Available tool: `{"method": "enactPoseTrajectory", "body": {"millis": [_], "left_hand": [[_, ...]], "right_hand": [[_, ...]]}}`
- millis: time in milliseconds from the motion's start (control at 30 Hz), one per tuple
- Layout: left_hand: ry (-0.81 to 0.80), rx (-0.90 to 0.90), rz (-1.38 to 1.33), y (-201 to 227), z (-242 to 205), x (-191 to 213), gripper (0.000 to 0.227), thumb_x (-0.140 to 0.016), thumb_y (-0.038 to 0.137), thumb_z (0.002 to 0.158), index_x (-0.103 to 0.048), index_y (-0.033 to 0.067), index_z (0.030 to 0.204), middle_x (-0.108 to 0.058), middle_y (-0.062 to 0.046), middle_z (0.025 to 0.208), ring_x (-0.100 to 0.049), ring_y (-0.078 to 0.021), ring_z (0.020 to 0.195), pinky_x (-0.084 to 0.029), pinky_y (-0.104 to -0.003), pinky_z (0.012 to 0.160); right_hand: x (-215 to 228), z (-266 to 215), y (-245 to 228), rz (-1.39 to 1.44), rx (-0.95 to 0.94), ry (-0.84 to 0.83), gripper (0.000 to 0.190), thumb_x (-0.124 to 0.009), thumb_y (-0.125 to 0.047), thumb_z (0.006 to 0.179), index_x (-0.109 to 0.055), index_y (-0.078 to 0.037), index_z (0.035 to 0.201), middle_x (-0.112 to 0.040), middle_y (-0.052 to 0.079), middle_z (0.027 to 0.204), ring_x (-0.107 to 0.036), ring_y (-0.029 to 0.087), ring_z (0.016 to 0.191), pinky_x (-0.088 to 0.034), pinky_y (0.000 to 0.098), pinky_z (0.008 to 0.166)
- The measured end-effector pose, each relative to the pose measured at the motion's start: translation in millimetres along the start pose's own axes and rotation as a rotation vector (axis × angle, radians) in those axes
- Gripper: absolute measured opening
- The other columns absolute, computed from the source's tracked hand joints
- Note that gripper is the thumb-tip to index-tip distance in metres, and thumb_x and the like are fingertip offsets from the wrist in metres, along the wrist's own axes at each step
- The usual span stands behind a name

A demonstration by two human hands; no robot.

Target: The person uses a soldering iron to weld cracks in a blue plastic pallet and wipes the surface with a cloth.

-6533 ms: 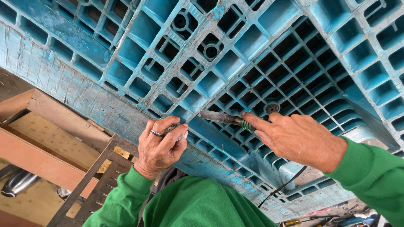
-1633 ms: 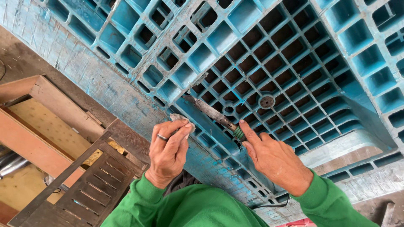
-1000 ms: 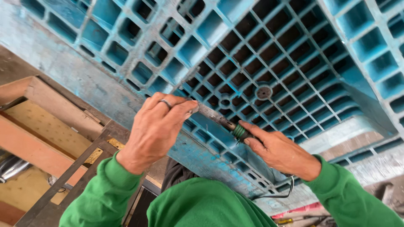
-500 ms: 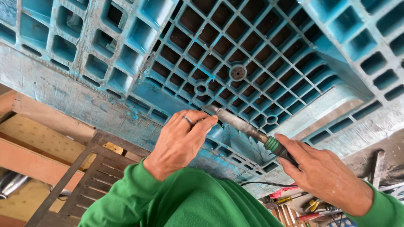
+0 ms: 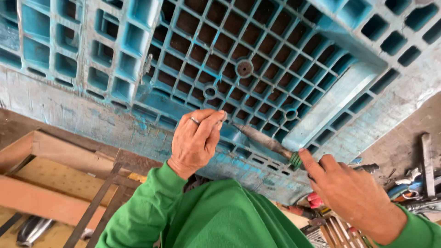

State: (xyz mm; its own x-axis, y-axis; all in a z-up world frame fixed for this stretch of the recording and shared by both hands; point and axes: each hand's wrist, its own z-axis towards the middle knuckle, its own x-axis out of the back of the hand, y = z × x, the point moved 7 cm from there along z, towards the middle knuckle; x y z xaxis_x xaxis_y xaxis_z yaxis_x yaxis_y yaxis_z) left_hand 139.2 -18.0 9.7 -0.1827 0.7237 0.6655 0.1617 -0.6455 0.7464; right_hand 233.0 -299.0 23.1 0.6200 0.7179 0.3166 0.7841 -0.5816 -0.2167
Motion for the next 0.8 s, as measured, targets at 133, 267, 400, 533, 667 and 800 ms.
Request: {"method": "enactPoseTrajectory", "body": {"millis": [133, 267, 400, 533, 667, 800], "left_hand": [[-0.013, 0.010, -0.022, -1, 4, 3, 0.030, -0.068, 0.006, 0.098, -0.063, 0.0079, 0.128, -0.068, -0.006, 0.120, -0.066, -0.0274, 0.105, -0.052, -0.041, 0.093], [-0.189, 0.000, 0.060, 0, 10, -9, 0.031, -0.069, 0.008, 0.093, -0.066, 0.0072, 0.124, -0.068, -0.005, 0.111, -0.066, -0.0247, 0.095, -0.051, -0.041, 0.084], [-0.312, 0.051, 0.151, -11, 20, -12, 0.031, -0.067, 0.008, 0.092, -0.068, 0.0062, 0.123, -0.065, -0.005, 0.104, -0.065, -0.0254, 0.088, -0.051, -0.038, 0.073], [-0.304, 0.016, 0.239, -12, 33, -18, 0.033, -0.067, 0.009, 0.091, -0.067, 0.0046, 0.124, -0.063, -0.008, 0.106, -0.067, -0.0256, 0.093, -0.054, -0.034, 0.068], [-0.328, -0.001, 0.206, -13, 38, -22, 0.033, -0.067, 0.010, 0.091, -0.067, 0.0050, 0.124, -0.063, -0.007, 0.107, -0.066, -0.0249, 0.092, -0.055, -0.036, 0.071], [-0.315, -0.008, 0.189, -13, 42, -23, 0.032, -0.067, 0.010, 0.093, -0.066, 0.0053, 0.125, -0.063, -0.007, 0.108, -0.065, -0.0244, 0.095, -0.057, -0.036, 0.076]], "right_hand": [[16, 4, -17, -0.163, 0.091, 0.140, 0.078, -0.060, -0.047, 0.093, -0.035, -0.024, 0.164, -0.049, 0.007, 0.094, -0.067, 0.018, 0.074, -0.055, 0.0276, 0.047], [33, 7, -22, -0.151, 0.159, 0.242, 0.079, -0.064, -0.042, 0.085, -0.042, -0.024, 0.159, -0.048, 0.008, 0.090, -0.066, 0.021, 0.071, -0.055, 0.0295, 0.043], [30, 4, -24, -0.256, 0.195, 0.123, 0.077, -0.062, -0.043, 0.092, -0.034, -0.024, 0.162, -0.048, 0.006, 0.093, -0.063, 0.017, 0.076, -0.054, 0.0268, 0.047], [29, 8, -20, -0.289, 0.209, 0.074, 0.076, -0.064, -0.033, 0.095, -0.030, -0.018, 0.161, -0.049, 0.006, 0.096, -0.060, 0.018, 0.082, -0.056, 0.0240, 0.055], [29, 13, -18, -0.371, 0.247, -0.052, 0.103, -0.072, -0.016, 0.073, -0.021, -0.016, 0.163, -0.048, 0.006, 0.104, -0.057, 0.021, 0.089, -0.058, 0.0223, 0.064], [53, 19, -28, -0.324, 0.293, 0.033, 0.098, -0.069, -0.018, 0.077, -0.028, -0.017, 0.166, -0.050, 0.005, 0.108, -0.058, 0.023, 0.092, -0.060, 0.0267, 0.066]]}}
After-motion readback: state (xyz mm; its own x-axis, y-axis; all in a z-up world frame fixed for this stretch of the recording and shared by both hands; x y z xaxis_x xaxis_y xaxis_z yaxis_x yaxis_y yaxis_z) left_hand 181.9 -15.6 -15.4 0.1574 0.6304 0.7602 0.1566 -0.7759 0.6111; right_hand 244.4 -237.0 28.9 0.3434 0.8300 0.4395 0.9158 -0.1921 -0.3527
